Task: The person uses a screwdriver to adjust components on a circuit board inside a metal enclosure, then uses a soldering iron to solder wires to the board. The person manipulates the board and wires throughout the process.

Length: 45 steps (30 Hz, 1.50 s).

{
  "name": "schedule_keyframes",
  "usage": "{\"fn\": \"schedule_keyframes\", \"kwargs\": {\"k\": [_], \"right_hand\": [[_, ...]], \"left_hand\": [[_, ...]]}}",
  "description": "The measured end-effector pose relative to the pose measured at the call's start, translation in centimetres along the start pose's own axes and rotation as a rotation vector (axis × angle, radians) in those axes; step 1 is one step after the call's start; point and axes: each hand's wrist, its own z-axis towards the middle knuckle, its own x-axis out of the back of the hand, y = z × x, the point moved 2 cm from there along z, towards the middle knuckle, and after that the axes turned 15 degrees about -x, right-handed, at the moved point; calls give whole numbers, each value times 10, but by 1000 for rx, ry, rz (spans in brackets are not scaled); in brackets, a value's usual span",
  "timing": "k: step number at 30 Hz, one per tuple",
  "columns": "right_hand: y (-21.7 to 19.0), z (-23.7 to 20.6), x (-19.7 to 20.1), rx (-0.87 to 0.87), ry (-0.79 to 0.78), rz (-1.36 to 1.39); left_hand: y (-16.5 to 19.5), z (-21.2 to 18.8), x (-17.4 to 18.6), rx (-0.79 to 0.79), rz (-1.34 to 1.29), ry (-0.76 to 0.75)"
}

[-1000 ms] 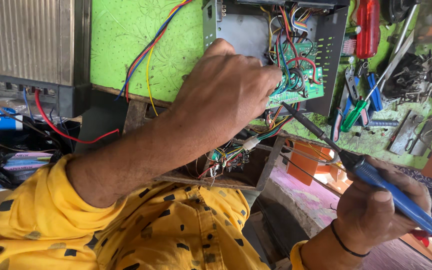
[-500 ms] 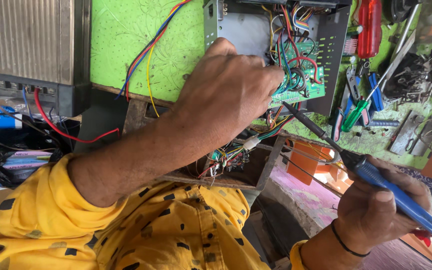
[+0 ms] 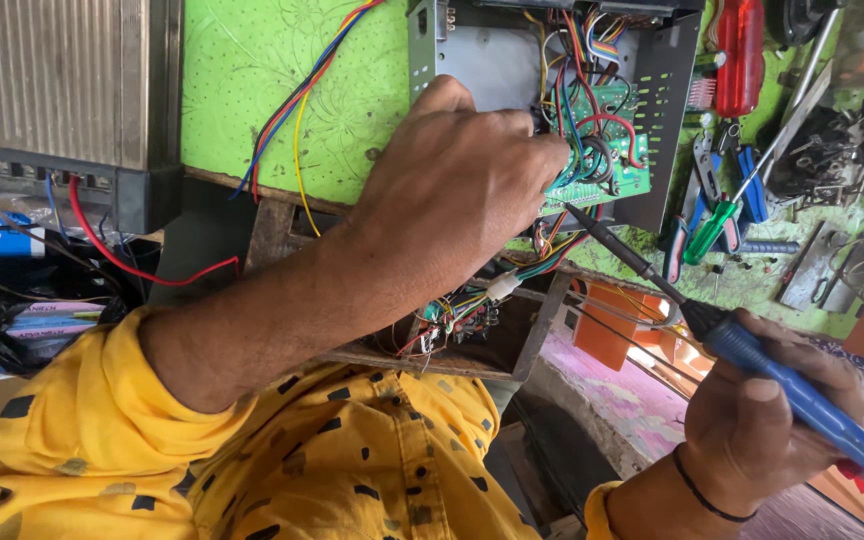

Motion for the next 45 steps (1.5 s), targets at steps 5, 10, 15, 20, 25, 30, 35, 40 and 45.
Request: {"fn": "schedule_keyframes", "kwargs": {"k": [5, 10, 15, 20, 25, 30, 35, 40, 45], "right_hand": [[0, 0, -3, 1, 19, 0], [-1, -2, -1, 24, -1, -40], [-2, -4, 2, 64, 45, -38], [-1, -3, 2, 79, 66, -18], [2, -3, 0, 39, 44, -23], [4, -1, -2, 58, 63, -62], [4, -1, -2, 33, 67, -62], [2, 0, 0, 19, 24, -22], [-2, -1, 0, 13, 32, -20]], "left_hand": [[0, 1, -1, 11, 8, -20], [1, 1, 0, 3, -8, -12], [1, 3, -2, 13, -3, -29], [1, 5, -4, 39, -50, -50], [0, 5, -6, 38, -25, -57], [1, 4, -5, 28, -2, -34], [1, 3, -4, 23, -18, -32], [1, 4, -4, 22, -13, -37], [2, 5, -4, 15, 10, -37]]}}
